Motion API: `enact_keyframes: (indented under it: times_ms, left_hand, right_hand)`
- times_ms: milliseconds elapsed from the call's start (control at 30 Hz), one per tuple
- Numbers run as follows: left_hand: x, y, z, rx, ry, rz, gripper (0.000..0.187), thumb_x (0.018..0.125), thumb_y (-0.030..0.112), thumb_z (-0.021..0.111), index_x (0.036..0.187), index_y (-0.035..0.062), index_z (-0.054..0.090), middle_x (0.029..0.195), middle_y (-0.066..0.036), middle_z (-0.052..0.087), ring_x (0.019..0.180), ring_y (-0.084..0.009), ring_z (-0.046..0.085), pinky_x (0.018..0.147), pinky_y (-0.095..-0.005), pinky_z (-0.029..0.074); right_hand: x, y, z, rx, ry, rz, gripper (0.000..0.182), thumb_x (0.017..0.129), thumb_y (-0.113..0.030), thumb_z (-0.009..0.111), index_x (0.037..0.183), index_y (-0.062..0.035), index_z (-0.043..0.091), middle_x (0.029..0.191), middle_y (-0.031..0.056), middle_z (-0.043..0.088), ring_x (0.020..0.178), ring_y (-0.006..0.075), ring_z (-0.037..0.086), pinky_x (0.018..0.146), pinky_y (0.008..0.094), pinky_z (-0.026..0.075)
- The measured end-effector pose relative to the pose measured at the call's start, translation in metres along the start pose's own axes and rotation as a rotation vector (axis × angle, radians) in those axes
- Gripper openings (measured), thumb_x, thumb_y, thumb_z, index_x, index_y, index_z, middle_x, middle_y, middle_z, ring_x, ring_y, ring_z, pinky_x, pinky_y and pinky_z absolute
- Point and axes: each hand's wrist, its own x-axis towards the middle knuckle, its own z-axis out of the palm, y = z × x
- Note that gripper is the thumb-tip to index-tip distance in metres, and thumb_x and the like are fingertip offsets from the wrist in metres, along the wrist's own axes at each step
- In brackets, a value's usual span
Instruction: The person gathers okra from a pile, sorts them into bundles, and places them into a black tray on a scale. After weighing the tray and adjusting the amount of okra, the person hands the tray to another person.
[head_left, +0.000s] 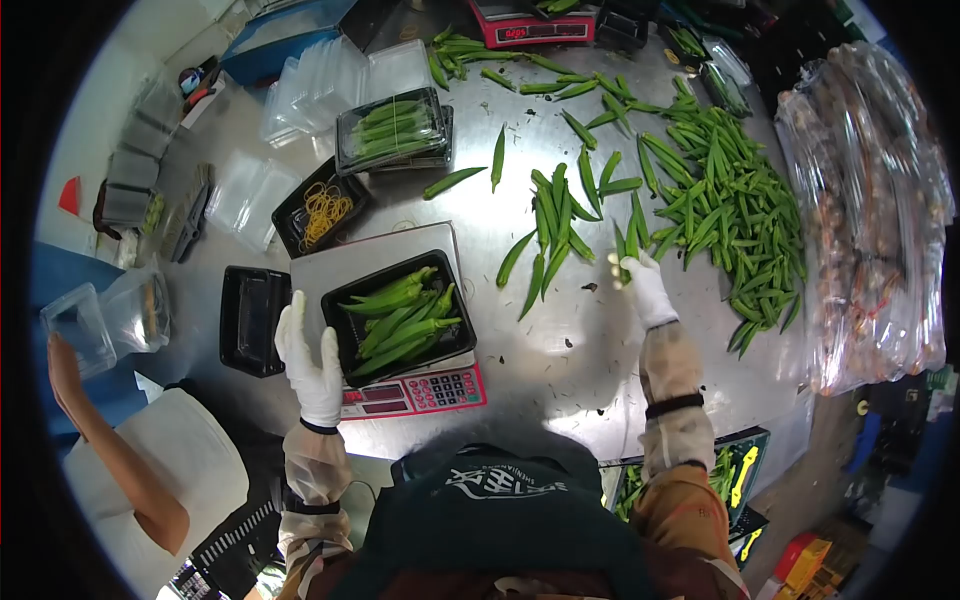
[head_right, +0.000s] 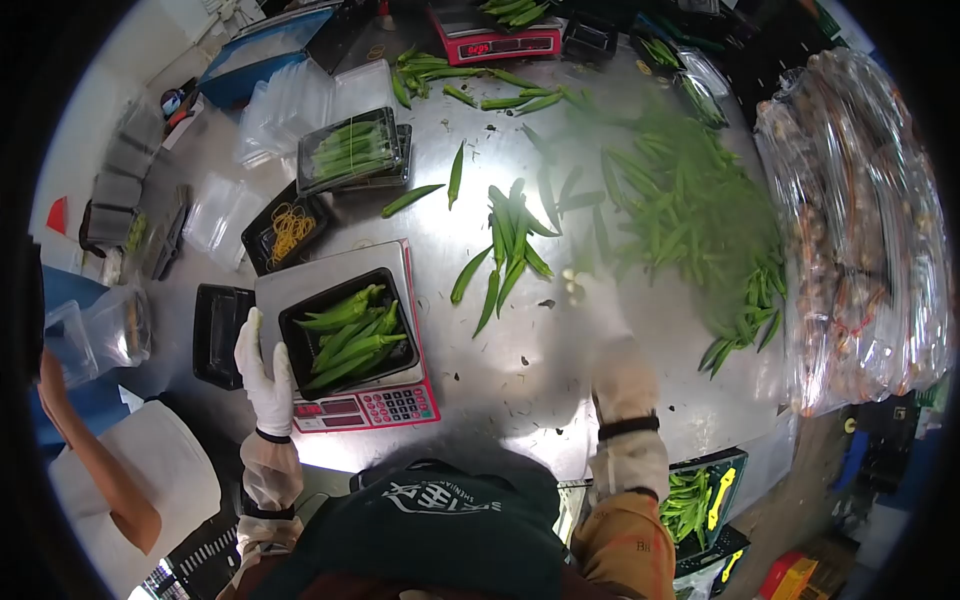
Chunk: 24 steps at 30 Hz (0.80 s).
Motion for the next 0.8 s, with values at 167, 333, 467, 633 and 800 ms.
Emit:
enact_keyframes:
  times_ms: [167, 333, 467, 633, 800]
  left_hand:
    - [-0.016, -0.013, 0.002, -0.228, 0.114, -0.192, 0.048, 0.094, 0.008, 0.059, 0.14, -0.0008, 0.048, 0.138, -0.016, 0.053, 0.128, -0.0294, 0.047, 0.111, -0.0393, 0.033]
    - [-0.024, -0.028, -0.011, -0.269, 0.237, -0.248, 0.045, 0.093, 0.009, 0.061, 0.137, 0.0011, 0.051, 0.133, -0.015, 0.056, 0.125, -0.0268, 0.05, 0.11, -0.0374, 0.034]
    - [-0.03, -0.035, -0.021, -0.329, 0.296, -0.332, 0.047, 0.092, 0.004, 0.061, 0.138, 0.0012, 0.051, 0.134, -0.013, 0.055, 0.123, -0.0241, 0.052, 0.11, -0.0352, 0.037]
    - [-0.04, -0.04, -0.032, -0.324, 0.326, -0.364, 0.047, 0.091, 0.001, 0.061, 0.137, 0.0013, 0.051, 0.132, -0.013, 0.055, 0.122, -0.0237, 0.053, 0.108, -0.0347, 0.039]
    - [-0.05, -0.054, -0.042, -0.376, 0.394, -0.407, 0.047, 0.09, -0.001, 0.061, 0.136, 0.0019, 0.053, 0.13, -0.013, 0.057, 0.121, -0.0237, 0.054, 0.107, -0.0347, 0.039]
  right_hand:
    - [-0.09, -0.058, 0.049, 0.685, -0.625, 0.044, 0.063, 0.087, -0.021, 0.061, 0.143, 0.0024, 0.043, 0.111, 0.0041, 0.06, 0.087, 0.0119, 0.055, 0.074, 0.0265, 0.047]
    - [-0.132, -0.108, 0.159, 0.085, -0.613, -0.172, 0.057, 0.091, -0.011, 0.06, 0.144, -0.0005, 0.044, 0.115, 0.0048, 0.061, 0.089, 0.0112, 0.056, 0.074, 0.0238, 0.046]
    - [-0.137, -0.103, 0.25, -0.8, -0.503, -1.024, 0.07, 0.082, -0.012, 0.07, 0.146, -0.0068, 0.042, 0.13, 0.0084, 0.056, 0.114, 0.0222, 0.053, 0.1, 0.0338, 0.04]
    - [-0.137, -0.074, 0.281, -1.347, -0.316, -1.181, 0.083, 0.081, -0.036, 0.07, 0.151, -0.0121, 0.033, 0.146, 0.0085, 0.044, 0.13, 0.032, 0.04, 0.112, 0.0533, 0.025]
    - [-0.143, -0.106, 0.225, -1.047, -0.158, -1.034, 0.063, 0.083, -0.02, 0.069, 0.141, -0.0069, 0.049, 0.136, 0.0168, 0.054, 0.125, 0.0333, 0.048, 0.109, 0.0416, 0.034]
